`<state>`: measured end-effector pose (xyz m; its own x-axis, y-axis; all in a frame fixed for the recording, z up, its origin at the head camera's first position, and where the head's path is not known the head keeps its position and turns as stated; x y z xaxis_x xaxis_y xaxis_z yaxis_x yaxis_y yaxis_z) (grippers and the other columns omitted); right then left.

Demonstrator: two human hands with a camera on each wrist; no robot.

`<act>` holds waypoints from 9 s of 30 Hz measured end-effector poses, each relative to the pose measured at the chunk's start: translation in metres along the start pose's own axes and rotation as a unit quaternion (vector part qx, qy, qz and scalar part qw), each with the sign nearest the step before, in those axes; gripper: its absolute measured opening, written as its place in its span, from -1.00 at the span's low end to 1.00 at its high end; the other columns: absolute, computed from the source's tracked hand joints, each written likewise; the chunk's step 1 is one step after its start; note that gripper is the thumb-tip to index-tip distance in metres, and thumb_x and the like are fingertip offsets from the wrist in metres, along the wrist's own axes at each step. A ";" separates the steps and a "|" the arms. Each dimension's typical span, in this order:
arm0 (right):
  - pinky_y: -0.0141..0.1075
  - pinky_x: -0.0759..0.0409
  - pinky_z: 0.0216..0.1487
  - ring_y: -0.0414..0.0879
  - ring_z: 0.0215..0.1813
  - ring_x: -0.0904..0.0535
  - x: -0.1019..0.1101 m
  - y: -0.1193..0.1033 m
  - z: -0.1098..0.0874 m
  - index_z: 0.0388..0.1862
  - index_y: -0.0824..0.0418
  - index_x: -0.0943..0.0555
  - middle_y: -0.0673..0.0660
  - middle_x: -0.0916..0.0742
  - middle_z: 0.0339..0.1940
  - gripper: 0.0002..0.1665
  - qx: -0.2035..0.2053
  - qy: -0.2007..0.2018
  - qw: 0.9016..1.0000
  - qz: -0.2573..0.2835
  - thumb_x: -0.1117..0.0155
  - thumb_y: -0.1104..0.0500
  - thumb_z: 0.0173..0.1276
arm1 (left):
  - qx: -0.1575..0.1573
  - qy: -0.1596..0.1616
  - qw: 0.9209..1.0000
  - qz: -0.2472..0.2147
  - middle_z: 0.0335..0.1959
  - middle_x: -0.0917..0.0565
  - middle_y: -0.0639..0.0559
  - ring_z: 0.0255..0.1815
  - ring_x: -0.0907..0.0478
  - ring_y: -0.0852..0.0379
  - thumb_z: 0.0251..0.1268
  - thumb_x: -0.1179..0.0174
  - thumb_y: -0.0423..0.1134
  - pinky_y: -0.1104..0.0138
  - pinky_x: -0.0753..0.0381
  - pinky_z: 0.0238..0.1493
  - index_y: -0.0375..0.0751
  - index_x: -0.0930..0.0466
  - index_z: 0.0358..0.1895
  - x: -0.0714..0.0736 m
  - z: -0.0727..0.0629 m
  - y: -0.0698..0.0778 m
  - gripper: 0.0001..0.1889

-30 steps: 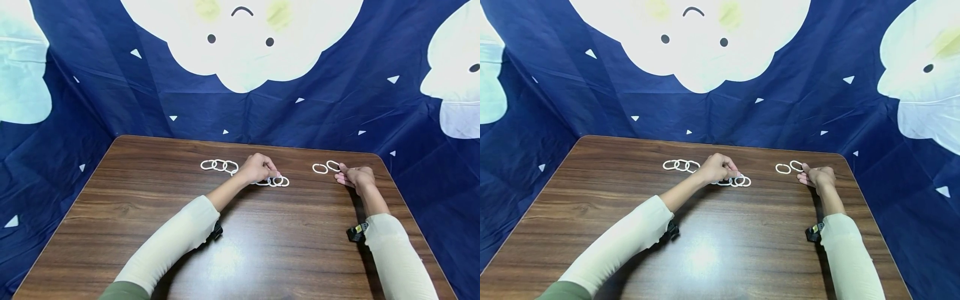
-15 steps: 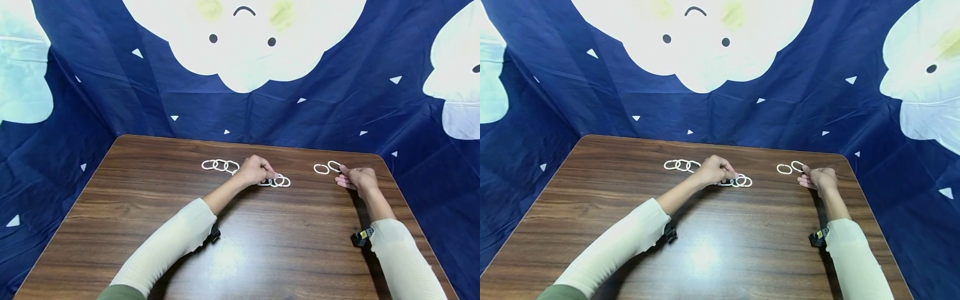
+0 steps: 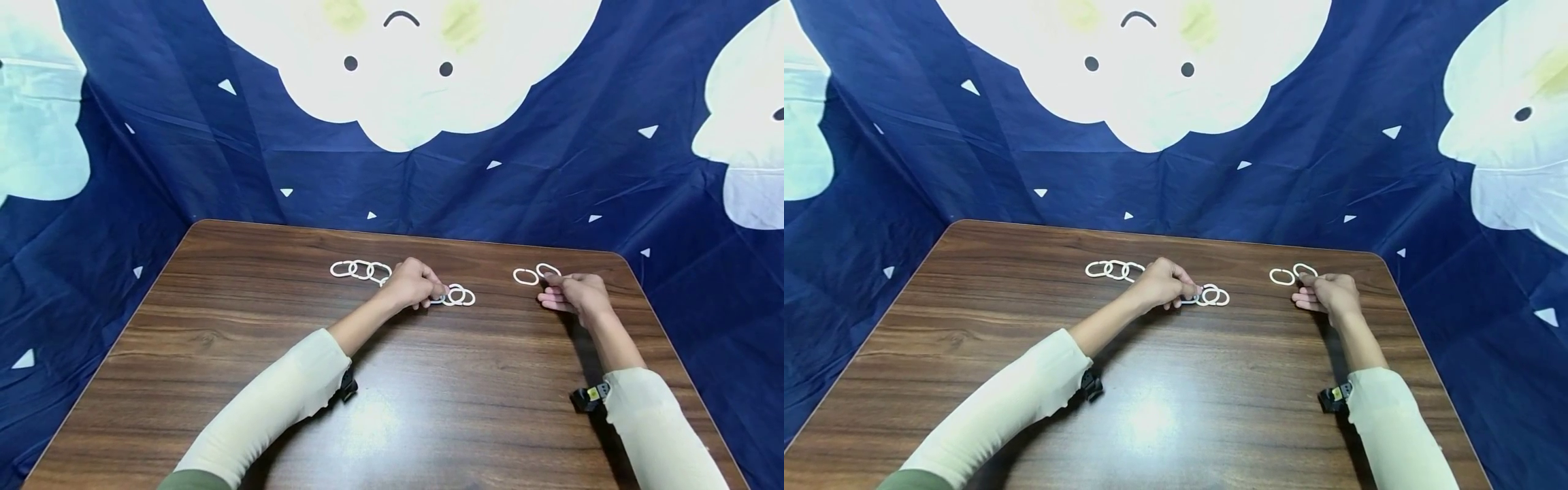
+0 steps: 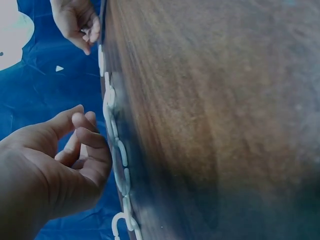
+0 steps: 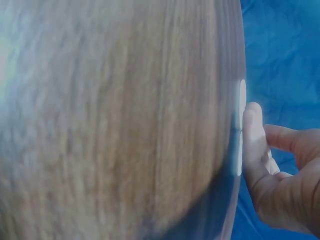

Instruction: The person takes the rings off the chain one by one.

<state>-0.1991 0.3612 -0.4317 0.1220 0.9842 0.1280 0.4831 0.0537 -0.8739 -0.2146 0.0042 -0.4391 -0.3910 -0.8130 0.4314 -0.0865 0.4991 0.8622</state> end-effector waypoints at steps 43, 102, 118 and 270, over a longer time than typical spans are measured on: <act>-0.42 -0.81 -0.31 -0.28 -0.40 -0.80 -0.116 -0.003 -0.010 0.05 0.44 -0.66 0.00 -0.84 -0.38 -0.67 0.039 -0.121 0.976 -0.179 -0.59 0.31 0.48 | 0.102 0.017 0.979 -0.178 -0.71 -0.64 0.01 -0.80 -0.59 0.27 0.38 -0.46 -0.55 0.44 -0.59 -0.73 -0.38 -0.67 -0.41 -0.016 -0.009 0.003 -0.80; -0.38 -0.79 -0.30 -0.21 -0.38 -0.73 -0.123 -0.004 -0.021 0.03 0.46 -0.54 0.08 -0.69 -0.28 -0.85 0.091 -0.131 0.955 -0.250 -0.26 0.35 0.67 | -0.021 -0.017 1.000 0.010 -0.43 -0.80 -0.04 -0.59 -0.64 0.23 0.56 -0.38 -0.38 0.39 -0.70 -0.52 -0.26 -0.84 -0.10 -0.008 -0.001 0.001 -0.93; -0.38 -0.80 -0.29 -0.21 -0.41 -0.75 -0.134 -0.001 -0.015 0.07 0.49 -0.57 0.08 -0.73 -0.38 -0.82 0.115 -0.100 0.964 -0.218 -0.25 0.37 0.63 | -0.026 -0.033 0.999 0.019 -0.56 -0.71 0.06 -0.61 -0.61 0.25 0.55 -0.37 -0.38 0.45 -0.59 -0.56 -0.29 -0.81 -0.17 -0.013 0.003 0.000 -0.93; -0.36 -0.78 -0.27 -0.28 -0.31 -0.71 -0.030 0.014 -0.019 0.15 0.55 -0.68 -0.09 -0.79 -0.34 -0.64 0.131 -0.038 0.954 -0.267 -0.40 0.22 0.66 | -0.035 -0.033 0.997 -0.061 -0.45 -0.84 -0.19 -0.62 -0.67 0.16 0.48 -0.53 -0.27 0.31 -0.77 -0.50 -0.26 -0.75 -0.26 0.005 -0.008 -0.001 -0.82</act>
<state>-0.1793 0.3289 -0.4384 -0.1485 0.8133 0.5626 0.2239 0.5818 -0.7819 -0.2089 -0.0026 -0.4354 -0.4406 -0.8440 0.3059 -0.0731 0.3733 0.9248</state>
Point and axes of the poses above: each hand's wrist, its own z-axis towards the middle knuckle, its own x-axis out of the back of the hand, y = z × x, the point moved 1 cm from there along z, towards the middle knuckle
